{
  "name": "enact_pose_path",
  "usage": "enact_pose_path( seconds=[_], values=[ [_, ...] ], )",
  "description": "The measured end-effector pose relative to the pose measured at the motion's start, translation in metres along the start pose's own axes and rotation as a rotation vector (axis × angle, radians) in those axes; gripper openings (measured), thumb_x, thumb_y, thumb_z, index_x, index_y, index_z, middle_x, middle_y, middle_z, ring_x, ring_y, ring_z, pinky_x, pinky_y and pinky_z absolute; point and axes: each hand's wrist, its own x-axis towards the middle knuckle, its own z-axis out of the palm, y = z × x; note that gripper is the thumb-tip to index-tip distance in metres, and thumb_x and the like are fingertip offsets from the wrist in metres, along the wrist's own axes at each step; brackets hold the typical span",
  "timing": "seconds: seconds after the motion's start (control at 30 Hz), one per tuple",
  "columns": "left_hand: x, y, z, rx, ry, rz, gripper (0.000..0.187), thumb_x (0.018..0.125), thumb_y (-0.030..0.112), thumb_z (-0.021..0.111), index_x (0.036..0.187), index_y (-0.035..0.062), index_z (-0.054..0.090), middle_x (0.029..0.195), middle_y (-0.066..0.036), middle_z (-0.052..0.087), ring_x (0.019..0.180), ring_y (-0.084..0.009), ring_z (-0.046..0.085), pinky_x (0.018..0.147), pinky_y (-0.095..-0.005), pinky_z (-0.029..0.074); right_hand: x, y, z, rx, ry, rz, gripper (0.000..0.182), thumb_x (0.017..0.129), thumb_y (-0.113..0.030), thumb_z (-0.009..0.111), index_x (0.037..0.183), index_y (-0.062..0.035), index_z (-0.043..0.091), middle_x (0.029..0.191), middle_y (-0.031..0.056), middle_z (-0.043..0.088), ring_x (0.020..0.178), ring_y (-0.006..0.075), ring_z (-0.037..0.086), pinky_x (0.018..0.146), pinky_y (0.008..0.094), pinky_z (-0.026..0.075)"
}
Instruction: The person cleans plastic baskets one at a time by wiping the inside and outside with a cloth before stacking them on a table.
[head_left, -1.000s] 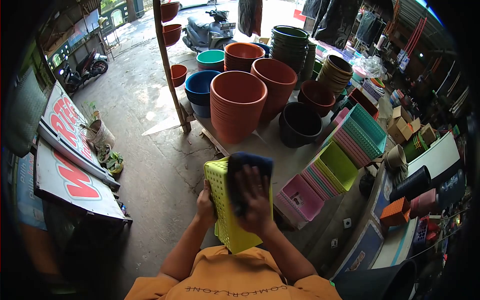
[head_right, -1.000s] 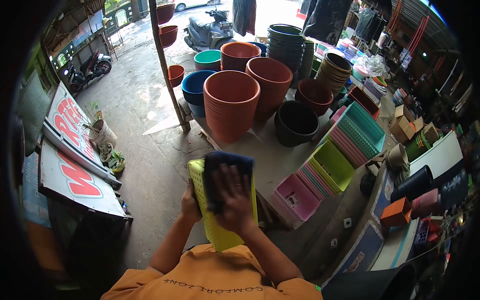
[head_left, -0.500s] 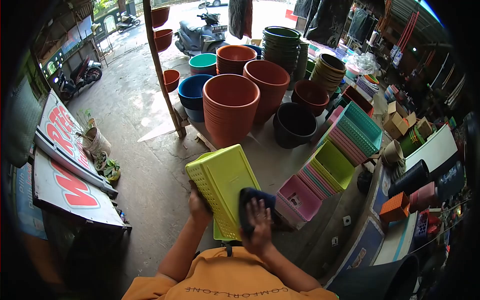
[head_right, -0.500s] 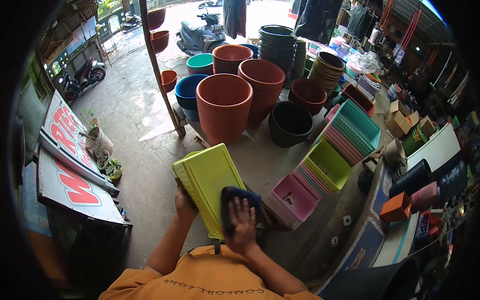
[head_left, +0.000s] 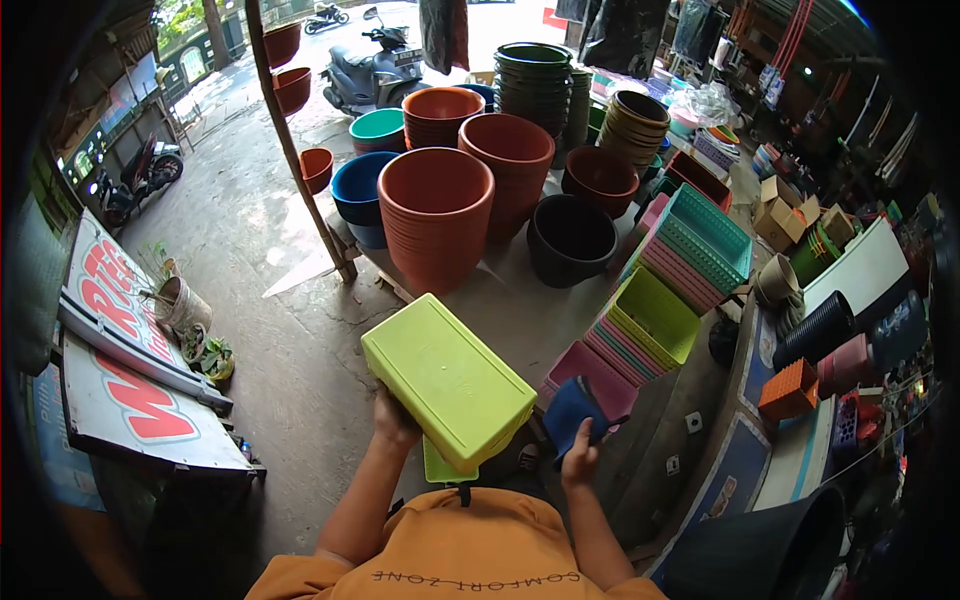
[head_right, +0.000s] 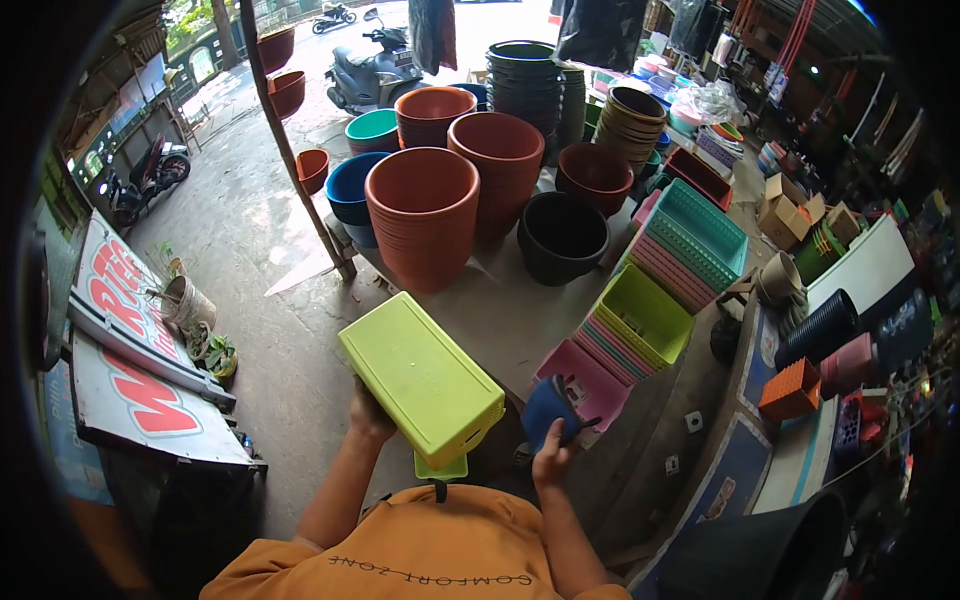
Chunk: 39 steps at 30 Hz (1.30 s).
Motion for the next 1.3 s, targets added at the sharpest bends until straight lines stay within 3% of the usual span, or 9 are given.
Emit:
enact_pose_path(
  seconds=[0.27,0.43,0.53,0.77,0.87,0.93,1.03,1.13,1.3],
  values=[
    [0.006,-0.062,0.022,0.685,0.121,0.224,0.033,0.093,0.026,0.071,0.11,0.0015,0.057,0.098,-0.006,0.068,0.083,-0.0153,0.067,0.075,-0.0317,0.057,0.032,-0.059,-0.013,-0.051,0.026,-0.259,0.034,0.096,-0.034,0.062,0.1,0.0,0.066,0.092,0.0075,0.068,0.083,0.0199,0.063,0.08,0.0339,0.05],
    [0.003,-0.111,0.033,1.889,-0.572,0.539,0.037,0.076,0.029,0.083,0.071,0.0056,0.055,0.072,-0.013,0.057,0.065,-0.0336,0.06,0.056,-0.0407,0.048,0.056,-0.076,-0.025,-0.301,-0.251,0.074,0.053,0.079,-0.048,0.079,0.099,-0.0005,0.068,0.087,0.0097,0.07,0.08,0.0189,0.066,0.077,0.0336,0.051],
    [0.01,-0.138,0.03,2.117,-1.02,0.603,0.036,0.079,0.038,0.075,0.073,0.011,0.052,0.072,-0.005,0.056,0.066,-0.0268,0.063,0.055,-0.0405,0.05,0.067,-0.061,-0.044,-0.527,-0.234,0.073,0.041,0.082,-0.038,0.08,0.093,-0.0009,0.069,0.08,0.0018,0.068,0.072,0.0102,0.06,0.069,0.0297,0.05],
    [0.032,-0.197,0.023,2.207,-1.228,0.375,0.031,0.079,0.038,0.075,0.086,0.0135,0.058,0.084,-0.005,0.06,0.08,-0.0249,0.065,0.066,-0.0393,0.053,0.083,0.013,-0.112,-0.542,0.0,0.13,0.022,0.076,-0.014,0.075,0.087,0.0022,0.066,0.071,0.0006,0.063,0.066,0.0086,0.056,0.063,0.03,0.049],
    [0.047,-0.203,0.039,2.068,-0.951,0.55,0.037,0.081,0.038,0.075,0.106,0.0135,0.063,0.099,-0.008,0.062,0.098,-0.0274,0.062,0.087,-0.0388,0.049,0.096,0.043,-0.144,-0.422,0.158,0.16,0.017,0.076,-0.011,0.072,0.082,0.0022,0.063,0.071,-0.0015,0.059,0.064,0.009,0.054,0.061,0.0298,0.047],
    [0.066,-0.209,0.03,2.307,-0.298,0.674,0.043,0.084,0.034,0.074,0.119,0.0113,0.064,0.112,-0.011,0.06,0.11,-0.0332,0.057,0.103,-0.0398,0.04,0.107,0.058,-0.163,-0.25,0.244,0.204,0.015,0.077,-0.009,0.071,0.084,0.0019,0.064,0.074,-0.0003,0.06,0.066,0.0095,0.055,0.062,0.03,0.048],
    [0.111,-0.224,-0.015,2.005,-0.03,0.466,0.039,0.087,0.026,0.069,0.12,0.0051,0.065,0.11,-0.015,0.063,0.108,-0.0355,0.059,0.101,-0.0406,0.043,0.126,0.074,-0.182,-0.2,0.286,0.263,0.015,0.077,-0.008,0.071,0.086,0.002,0.064,0.078,0.0015,0.062,0.069,0.0109,0.058,0.064,0.0295,0.048],
    [0.141,-0.236,-0.024,1.936,-0.029,-0.034,0.036,0.091,0.02,0.066,0.12,0.0005,0.065,0.109,-0.019,0.066,0.102,-0.0355,0.064,0.094,-0.041,0.048,0.148,0.084,-0.195,-0.174,0.3,0.312,0.02,0.078,-0.011,0.073,0.089,0.0035,0.064,0.081,0.0039,0.065,0.073,0.0133,0.06,0.068,0.0314,0.049],
    [0.174,-0.269,-0.04,1.91,-0.002,-0.078,0.032,0.095,0.014,0.061,0.122,-0.0021,0.064,0.11,-0.021,0.068,0.1,-0.0307,0.068,0.087,-0.0373,0.052,0.178,0.133,-0.225,-0.467,0.178,0.32,0.035,0.08,-0.024,0.079,0.093,0.0053,0.064,0.079,0.0116,0.066,0.074,0.0187,0.062,0.072,0.0362,0.05]
  ],
)
